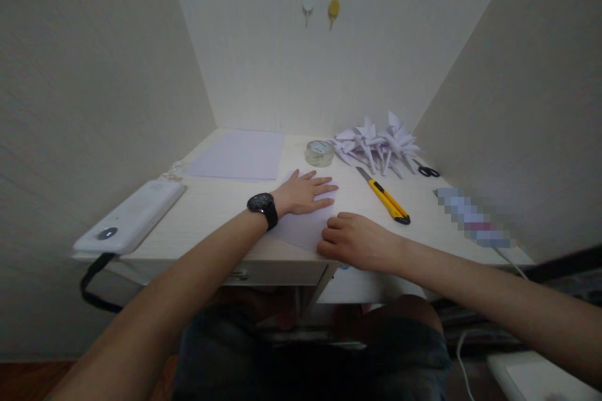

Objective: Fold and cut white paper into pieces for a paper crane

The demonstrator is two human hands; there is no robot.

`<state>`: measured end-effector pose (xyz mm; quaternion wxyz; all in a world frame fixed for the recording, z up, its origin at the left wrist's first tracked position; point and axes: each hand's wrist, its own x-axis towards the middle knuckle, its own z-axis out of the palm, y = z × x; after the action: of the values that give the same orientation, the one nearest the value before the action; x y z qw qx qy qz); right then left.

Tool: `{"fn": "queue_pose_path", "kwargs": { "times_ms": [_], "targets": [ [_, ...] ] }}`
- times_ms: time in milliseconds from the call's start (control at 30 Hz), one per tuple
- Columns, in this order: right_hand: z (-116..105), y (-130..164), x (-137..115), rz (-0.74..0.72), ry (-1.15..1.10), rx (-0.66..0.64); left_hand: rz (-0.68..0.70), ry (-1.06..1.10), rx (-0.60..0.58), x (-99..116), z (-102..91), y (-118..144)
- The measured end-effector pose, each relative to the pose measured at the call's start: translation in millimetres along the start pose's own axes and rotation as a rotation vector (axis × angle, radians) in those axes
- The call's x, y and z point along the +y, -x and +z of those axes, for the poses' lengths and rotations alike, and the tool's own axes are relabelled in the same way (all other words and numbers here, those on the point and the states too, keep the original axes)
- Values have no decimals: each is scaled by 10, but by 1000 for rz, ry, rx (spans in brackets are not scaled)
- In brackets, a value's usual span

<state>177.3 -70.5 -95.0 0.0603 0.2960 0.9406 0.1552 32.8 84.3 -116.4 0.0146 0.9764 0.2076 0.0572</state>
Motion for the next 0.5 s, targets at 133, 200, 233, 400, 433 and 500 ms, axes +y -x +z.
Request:
{"fn": "queue_pose_path", "kwargs": {
  "times_ms": [133, 200, 233, 400, 433, 500],
  "targets": [
    [-4, 17, -60, -20, -5, 34, -8, 2, -8, -2, -6, 5],
    [18, 33, -68, -22, -11, 57, -7, 10, -6, -9, -5, 6],
    [35, 41, -63, -14, -14, 73, -7, 15, -4, -15, -1, 6],
    [147, 76, 100, 148, -5, 129, -25, 33, -4, -53, 44, -5],
    [170, 82, 160, 187, 8, 122, -31, 29, -5, -59, 55, -9],
    [211, 86, 291, 231, 46, 86, -42, 17, -10, -67, 70, -16]
  ]
}}
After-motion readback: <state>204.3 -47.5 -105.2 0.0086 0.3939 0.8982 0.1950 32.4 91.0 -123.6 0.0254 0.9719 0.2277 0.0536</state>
